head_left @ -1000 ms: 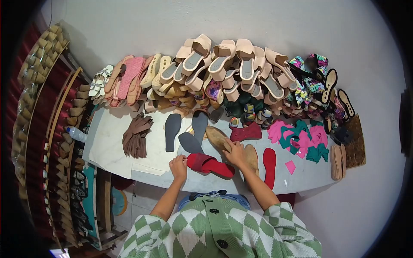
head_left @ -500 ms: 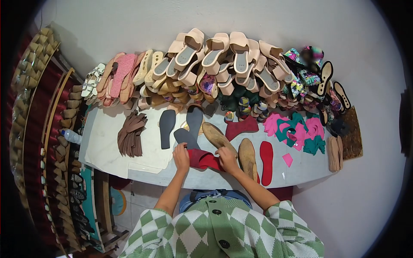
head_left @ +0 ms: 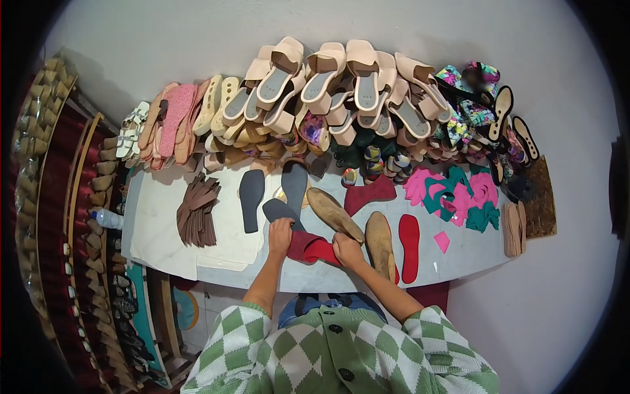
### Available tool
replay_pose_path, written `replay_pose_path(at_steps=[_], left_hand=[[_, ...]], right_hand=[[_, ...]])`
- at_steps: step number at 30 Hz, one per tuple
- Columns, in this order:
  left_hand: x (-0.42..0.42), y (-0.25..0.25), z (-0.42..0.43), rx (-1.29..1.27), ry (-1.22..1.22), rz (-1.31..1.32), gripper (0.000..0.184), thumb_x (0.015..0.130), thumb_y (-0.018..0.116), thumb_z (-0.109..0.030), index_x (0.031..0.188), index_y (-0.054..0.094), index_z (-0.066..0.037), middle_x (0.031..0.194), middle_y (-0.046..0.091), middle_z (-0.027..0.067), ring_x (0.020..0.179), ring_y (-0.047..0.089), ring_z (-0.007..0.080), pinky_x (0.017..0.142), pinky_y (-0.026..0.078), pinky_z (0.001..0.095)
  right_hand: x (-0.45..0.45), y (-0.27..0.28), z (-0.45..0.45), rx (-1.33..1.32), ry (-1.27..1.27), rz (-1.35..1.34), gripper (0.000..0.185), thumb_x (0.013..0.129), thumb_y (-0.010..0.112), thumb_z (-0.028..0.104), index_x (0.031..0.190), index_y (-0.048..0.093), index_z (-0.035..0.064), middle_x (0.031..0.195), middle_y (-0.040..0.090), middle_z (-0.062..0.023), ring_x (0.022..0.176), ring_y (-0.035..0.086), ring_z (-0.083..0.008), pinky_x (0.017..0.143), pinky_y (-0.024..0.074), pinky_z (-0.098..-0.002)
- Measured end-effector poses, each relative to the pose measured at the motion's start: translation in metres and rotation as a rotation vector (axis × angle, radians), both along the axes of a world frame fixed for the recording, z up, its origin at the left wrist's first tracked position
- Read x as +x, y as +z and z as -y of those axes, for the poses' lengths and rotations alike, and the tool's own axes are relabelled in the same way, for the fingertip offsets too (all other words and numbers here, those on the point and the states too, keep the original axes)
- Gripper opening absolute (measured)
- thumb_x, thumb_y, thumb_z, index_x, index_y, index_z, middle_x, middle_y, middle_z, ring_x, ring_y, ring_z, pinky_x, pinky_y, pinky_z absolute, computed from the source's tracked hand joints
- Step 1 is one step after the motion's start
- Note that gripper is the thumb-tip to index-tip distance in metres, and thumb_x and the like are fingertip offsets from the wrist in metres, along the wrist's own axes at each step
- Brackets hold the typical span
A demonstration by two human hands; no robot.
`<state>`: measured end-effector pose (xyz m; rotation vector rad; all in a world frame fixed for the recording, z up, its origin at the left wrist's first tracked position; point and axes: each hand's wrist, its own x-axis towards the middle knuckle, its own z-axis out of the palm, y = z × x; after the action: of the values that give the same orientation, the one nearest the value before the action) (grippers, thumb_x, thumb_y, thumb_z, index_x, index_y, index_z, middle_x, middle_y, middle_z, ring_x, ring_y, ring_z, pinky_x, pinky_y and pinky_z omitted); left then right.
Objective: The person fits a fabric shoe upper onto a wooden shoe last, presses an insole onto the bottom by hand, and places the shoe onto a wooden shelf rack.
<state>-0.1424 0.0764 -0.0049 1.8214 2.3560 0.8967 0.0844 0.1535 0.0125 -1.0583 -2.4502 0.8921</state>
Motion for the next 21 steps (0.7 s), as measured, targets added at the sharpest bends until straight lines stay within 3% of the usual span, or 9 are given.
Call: replay_pose_path(at_steps=[10, 21], left_hand=[[-0.0024, 0.0024, -0.0031, -0.014, 0.021, 0.057, 0.023, 0.070, 0.051, 0.001, 0.090, 0.057, -0.007, 0.091, 0.058, 0.0067, 0.089, 0.053, 0.0250, 0.081, 0.038, 0.0373], [-0.0014, 0.0018, -0.0031, -0.014, 0.032, 0.006, 0.021, 0.070, 0.052, -0.001, 0.089, 0.057, -0.009, 0.092, 0.058, 0.0053, 0.091, 0.053, 0.0231, 0.083, 0.036, 0.0365]], right_hand=[[-0.0071, 0.0078, -0.0018, -0.025, -0.077, 0.054, 0.011, 0.077, 0.050, 0.013, 0.073, 0.054, 0.0037, 0.070, 0.057, -0.0159, 0.065, 0.058, -0.0344, 0.059, 0.0466, -0.0441], [-0.0076, 0.0052, -0.0033, -0.057, -0.096, 0.020, 0.010, 0.075, 0.050, 0.012, 0.072, 0.053, 0.0030, 0.069, 0.057, -0.0167, 0.062, 0.057, -0.0353, 0.058, 0.0462, -0.0442]])
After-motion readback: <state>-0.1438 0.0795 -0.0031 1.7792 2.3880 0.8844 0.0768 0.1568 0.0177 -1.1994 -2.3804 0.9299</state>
